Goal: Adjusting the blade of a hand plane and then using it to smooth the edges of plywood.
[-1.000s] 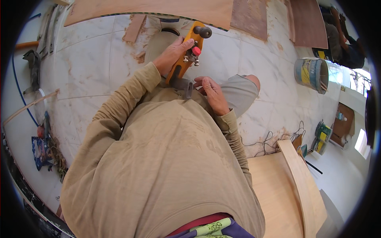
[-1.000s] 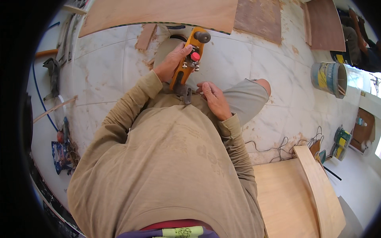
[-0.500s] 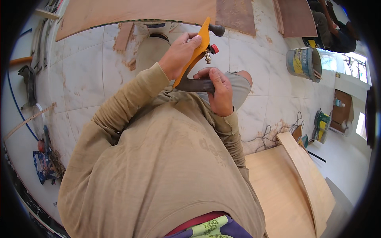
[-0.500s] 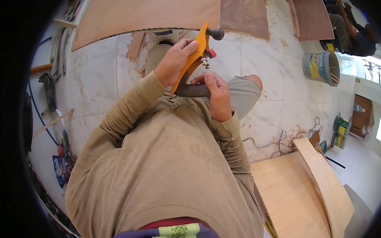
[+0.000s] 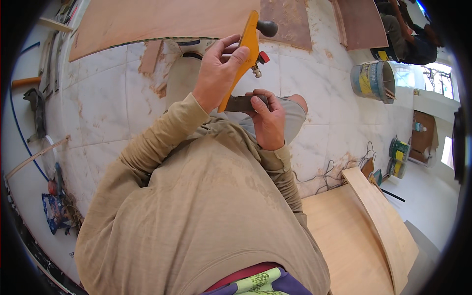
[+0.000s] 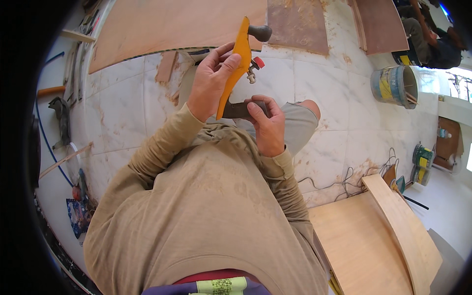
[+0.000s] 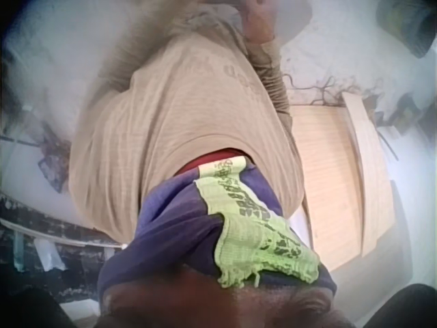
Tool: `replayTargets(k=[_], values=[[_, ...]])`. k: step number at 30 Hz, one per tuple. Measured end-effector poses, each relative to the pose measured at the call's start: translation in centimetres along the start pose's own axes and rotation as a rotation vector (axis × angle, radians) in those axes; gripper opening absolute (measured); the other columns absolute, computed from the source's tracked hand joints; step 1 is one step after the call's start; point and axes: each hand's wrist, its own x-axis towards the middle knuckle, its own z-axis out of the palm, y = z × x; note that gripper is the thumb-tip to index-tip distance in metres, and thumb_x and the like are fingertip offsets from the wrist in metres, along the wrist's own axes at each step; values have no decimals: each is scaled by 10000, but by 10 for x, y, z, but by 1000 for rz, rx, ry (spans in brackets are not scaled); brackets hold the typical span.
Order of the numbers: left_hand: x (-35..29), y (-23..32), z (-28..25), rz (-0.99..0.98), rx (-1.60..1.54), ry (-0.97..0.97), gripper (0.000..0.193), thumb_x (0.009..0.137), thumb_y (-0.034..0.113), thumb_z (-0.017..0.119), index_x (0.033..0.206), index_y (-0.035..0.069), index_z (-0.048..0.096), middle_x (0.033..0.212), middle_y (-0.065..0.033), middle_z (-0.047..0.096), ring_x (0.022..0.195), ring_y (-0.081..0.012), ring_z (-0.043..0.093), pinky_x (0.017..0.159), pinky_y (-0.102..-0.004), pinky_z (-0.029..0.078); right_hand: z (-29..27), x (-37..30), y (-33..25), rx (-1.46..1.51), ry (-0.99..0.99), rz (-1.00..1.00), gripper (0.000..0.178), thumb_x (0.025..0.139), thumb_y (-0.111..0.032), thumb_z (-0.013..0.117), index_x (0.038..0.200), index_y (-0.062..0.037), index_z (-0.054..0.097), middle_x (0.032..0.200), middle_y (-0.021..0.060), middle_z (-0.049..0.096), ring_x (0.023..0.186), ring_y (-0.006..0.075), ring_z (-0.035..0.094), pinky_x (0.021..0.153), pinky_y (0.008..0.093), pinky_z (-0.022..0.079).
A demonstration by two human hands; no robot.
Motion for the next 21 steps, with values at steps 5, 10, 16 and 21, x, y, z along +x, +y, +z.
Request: replayTargets(k=[5,10,16,21], values=[[-21,2,25,191,229,49,714,781,266,899,1317,27,492,1159,-118,601,1013,-183,620,834,-315,546,-19,6,33,500,-133,118,291,961,-110,696,1198,-12,558,1142,133,659,1082,257,652,984,446,525],[-23,2,29,252,292,58,701,778,256,899,1314,45,500,1153,-114,607,1009,-184,621,833,-321,547,-20,9,35,546,-179,96,294,961,-115,694,1207,-24,561,1161,130,658,1095,260,646,1005,469,500],[-6,7,33,114,116,11,593,883,206,814,1368,0,543,1097,-106,669,968,-147,668,815,-280,579,-28,1,36,533,-92,44,343,954,-161,712,1233,-40,554,1180,128,654,1119,262,632,1025,467,477],[11,-27,37,-9,-161,69,498,947,169,752,1376,-16,579,1074,-112,712,968,-125,690,826,-258,579,9,-5,9,758,213,-117,279,943,-109,660,1195,-42,563,1059,95,661,1019,248,606,1051,463,443]])
